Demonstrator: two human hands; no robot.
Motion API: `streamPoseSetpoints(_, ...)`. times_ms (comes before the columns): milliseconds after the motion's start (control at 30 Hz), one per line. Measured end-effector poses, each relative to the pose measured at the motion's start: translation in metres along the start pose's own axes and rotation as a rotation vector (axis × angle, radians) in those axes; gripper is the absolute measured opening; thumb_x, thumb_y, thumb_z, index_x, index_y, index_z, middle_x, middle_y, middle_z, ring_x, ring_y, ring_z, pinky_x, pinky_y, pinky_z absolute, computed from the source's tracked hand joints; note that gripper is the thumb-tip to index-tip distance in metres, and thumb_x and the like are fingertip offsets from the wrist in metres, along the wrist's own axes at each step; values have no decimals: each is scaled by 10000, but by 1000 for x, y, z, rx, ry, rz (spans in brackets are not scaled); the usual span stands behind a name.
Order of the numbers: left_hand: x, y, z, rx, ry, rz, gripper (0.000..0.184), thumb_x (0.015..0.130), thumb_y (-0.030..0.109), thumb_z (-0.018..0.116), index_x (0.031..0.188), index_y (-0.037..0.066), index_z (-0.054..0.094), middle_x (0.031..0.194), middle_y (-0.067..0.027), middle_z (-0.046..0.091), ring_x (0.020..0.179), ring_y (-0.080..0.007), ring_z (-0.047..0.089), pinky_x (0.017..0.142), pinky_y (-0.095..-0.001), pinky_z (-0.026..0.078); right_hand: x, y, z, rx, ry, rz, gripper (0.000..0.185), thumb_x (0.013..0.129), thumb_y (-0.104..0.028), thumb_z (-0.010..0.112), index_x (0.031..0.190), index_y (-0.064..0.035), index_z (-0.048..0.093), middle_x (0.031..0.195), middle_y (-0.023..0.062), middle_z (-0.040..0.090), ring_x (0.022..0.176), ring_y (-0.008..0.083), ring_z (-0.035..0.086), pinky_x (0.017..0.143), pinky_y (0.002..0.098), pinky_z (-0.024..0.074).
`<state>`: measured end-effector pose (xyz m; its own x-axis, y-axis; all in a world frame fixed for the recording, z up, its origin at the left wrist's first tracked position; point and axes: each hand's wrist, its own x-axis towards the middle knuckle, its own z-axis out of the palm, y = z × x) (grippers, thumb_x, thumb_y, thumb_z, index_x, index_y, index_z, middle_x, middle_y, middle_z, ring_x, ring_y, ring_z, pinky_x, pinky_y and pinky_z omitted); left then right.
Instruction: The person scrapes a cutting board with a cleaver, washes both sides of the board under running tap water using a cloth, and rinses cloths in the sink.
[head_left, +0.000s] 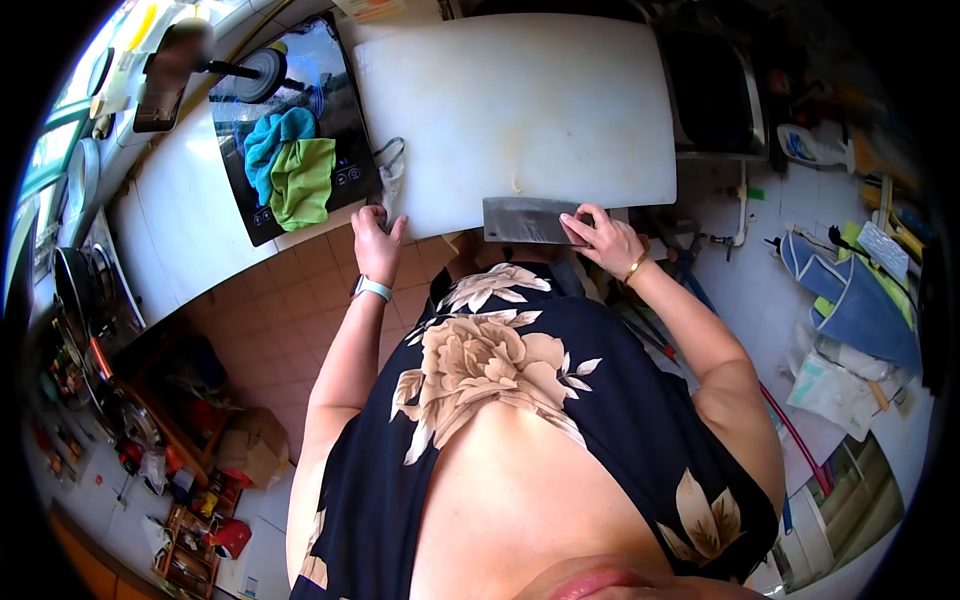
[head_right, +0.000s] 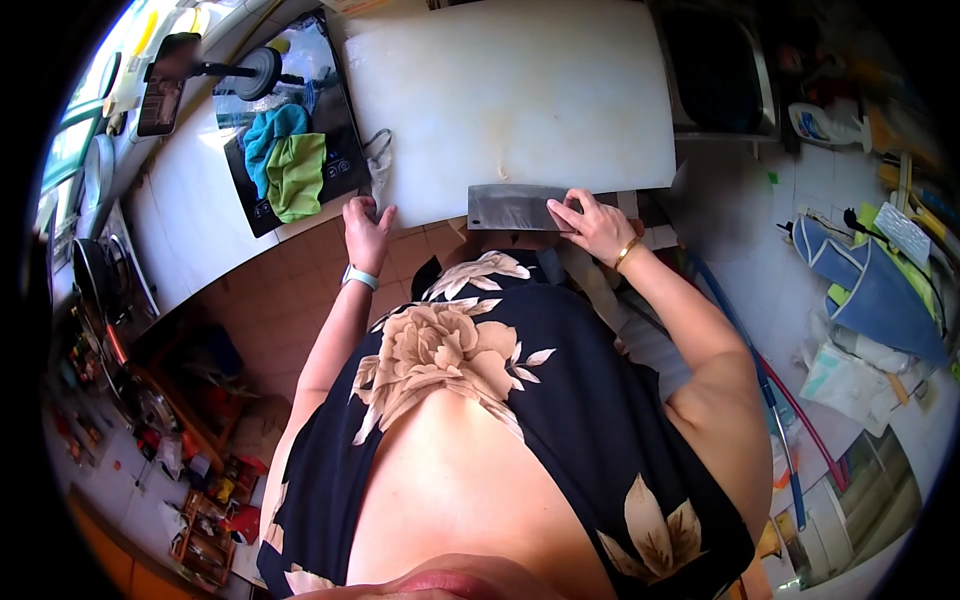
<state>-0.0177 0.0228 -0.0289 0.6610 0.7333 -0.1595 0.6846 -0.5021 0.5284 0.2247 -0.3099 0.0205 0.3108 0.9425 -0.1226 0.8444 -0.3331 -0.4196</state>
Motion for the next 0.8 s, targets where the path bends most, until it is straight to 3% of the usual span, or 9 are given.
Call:
streamPoseSetpoints(67, 1, 0, 1, -25, 22, -10, 423, 754, 245, 785, 1013, 33, 526, 997, -159, 531, 889, -352, 569, 760, -427, 491, 2, 1, -7, 107, -113, 14, 610, 726, -196, 771, 1292, -240, 546, 1190, 68, 468, 862, 268, 641, 678, 389, 562)
streamPoseSetpoints(200, 3, -3, 2, -14, 11, -35, 436, 749, 256, 791, 1012, 28, 528, 1004, -162, 538, 898, -352, 570, 773, -423, 490, 6, 9, -5, 181, -102, -86, 609, 735, -200, 766, 1299, -259, 544, 1240, 69, 443, 872, 262, 646, 676, 385, 567)
streamPoseSetpoints(400, 7, -6, 1, -32, -30, -12, 505, 746, 255, 793, 1085, 17, 503, 1019, -188, 549, 917, -364, 572, 795, -430, 488, 9, 13, 12, 29, 21, -189, 600, 762, -171, 723, 1326, -253, 534, 1163, 64, 473, 831, 225, 628, 638, 349, 543)
streamPoseSetpoints(500, 9, -1, -4, -3, -58, 17, 543, 749, 260, 789, 1120, 8, 484, 1035, -199, 552, 927, -366, 575, 802, -433, 488, 16, 19, 16, -212, 161, -287, 584, 801, -84, 562, 1365, -231, 514, 1077, 67, 469, 780, 182, 571, 611, 309, 523)
streamPoseSetpoints(533, 9, -2, -4, 2, -58, 14, 543, 749, 260, 789, 1120, 8, 484, 1035, -199, 552, 927, -366, 575, 802, -433, 488, 19, 20, 18, -206, 162, -289, 584, 801, -84, 562, 1365, -231, 514, 1077, 67, 469, 780, 182, 571, 611, 309, 523)
streamPoseSetpoints(633, 11, -4, -4, 27, -71, -2, 543, 776, 308, 776, 1108, -9, 486, 1025, -201, 563, 910, -347, 579, 805, -419, 489, 31, 31, 20, -295, 165, -191, 628, 802, -50, 534, 1394, -254, 487, 1079, 67, 469, 868, 204, 563, 608, 311, 526)
streamPoseSetpoints(800, 11, -2, -4, 38, -107, -38, 560, 760, 283, 779, 1139, 5, 474, 1044, -201, 553, 946, -371, 582, 800, -441, 493, 72, 74, 17, -309, 326, -96, 562, 826, -48, 568, 1344, -266, 532, 1045, 52, 481, 843, 234, 603, 668, 373, 562)
